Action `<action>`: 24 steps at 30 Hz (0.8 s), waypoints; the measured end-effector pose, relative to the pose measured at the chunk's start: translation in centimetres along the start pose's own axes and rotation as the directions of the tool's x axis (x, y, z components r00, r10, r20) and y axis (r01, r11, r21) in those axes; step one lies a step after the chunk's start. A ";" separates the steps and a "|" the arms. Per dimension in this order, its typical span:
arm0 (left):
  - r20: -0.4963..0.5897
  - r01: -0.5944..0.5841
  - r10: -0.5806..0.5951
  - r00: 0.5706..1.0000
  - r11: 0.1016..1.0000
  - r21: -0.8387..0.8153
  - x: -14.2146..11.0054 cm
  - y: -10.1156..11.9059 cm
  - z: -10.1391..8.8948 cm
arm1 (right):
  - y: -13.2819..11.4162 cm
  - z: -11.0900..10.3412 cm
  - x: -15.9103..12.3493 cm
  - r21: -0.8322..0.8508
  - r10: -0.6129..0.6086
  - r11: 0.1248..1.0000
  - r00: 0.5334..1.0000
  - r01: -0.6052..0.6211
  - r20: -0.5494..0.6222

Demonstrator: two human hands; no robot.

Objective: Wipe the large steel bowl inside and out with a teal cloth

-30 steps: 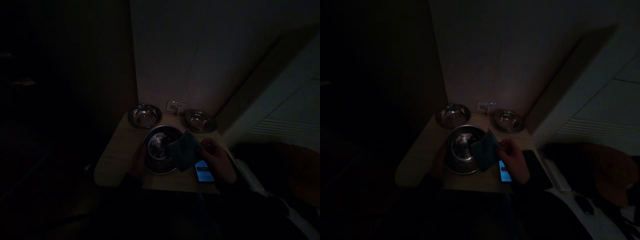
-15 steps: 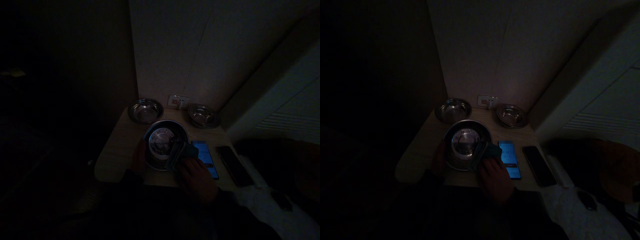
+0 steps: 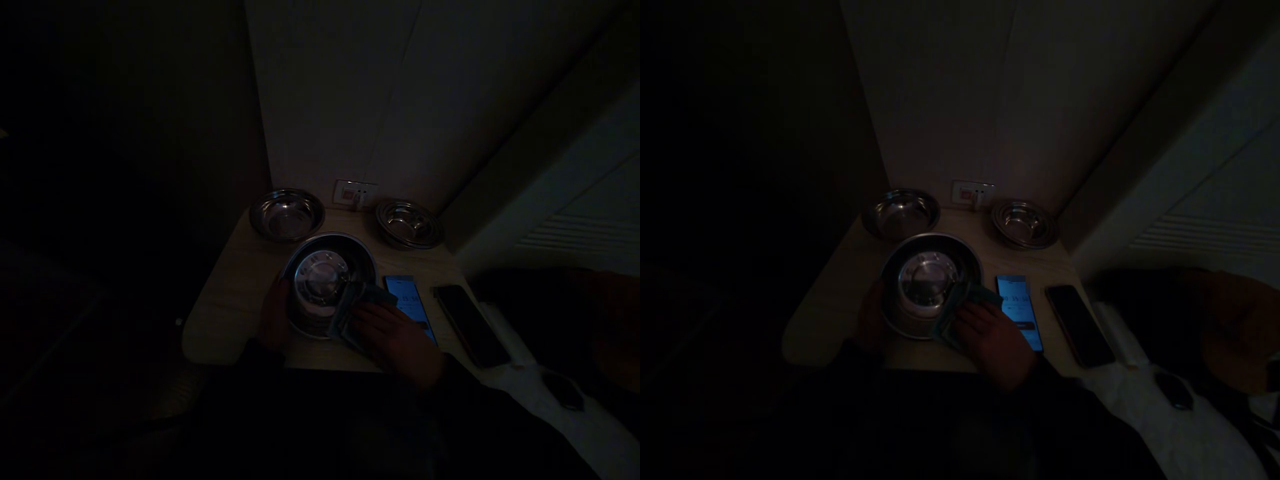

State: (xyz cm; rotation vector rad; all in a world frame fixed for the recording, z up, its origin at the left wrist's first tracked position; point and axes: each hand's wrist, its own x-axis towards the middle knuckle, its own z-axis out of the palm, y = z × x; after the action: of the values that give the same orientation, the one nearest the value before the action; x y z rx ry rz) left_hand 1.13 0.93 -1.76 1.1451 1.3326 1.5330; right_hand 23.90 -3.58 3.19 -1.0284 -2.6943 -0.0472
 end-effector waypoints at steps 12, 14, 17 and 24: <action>-0.042 0.003 0.000 0.999 0.996 0.086 -0.1 0.4 0.1 | -1.3 1.5 -0.5 -0.132 0.243 0.953 0.947 -0.274 -0.211; -0.035 0.001 0.002 0.999 0.996 0.090 0.0 0.4 0.1 | -1.9 1.6 -0.3 -0.091 0.294 0.944 0.932 -0.318 -0.210; -0.038 0.000 0.003 0.999 0.995 0.102 0.0 0.5 0.1 | -3.1 2.4 0.4 -0.029 0.320 0.943 0.927 -0.332 -0.194; -0.038 -0.042 0.047 0.998 0.990 0.138 -0.1 0.8 0.1 | -3.9 3.3 0.8 -0.012 0.254 0.966 0.953 -0.260 -0.167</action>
State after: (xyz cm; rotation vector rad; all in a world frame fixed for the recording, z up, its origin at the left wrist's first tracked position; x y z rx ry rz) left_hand 1.26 0.74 -0.99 1.2421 1.4681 1.5231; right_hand 20.01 -5.60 0.48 -1.3161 -2.4011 -0.1229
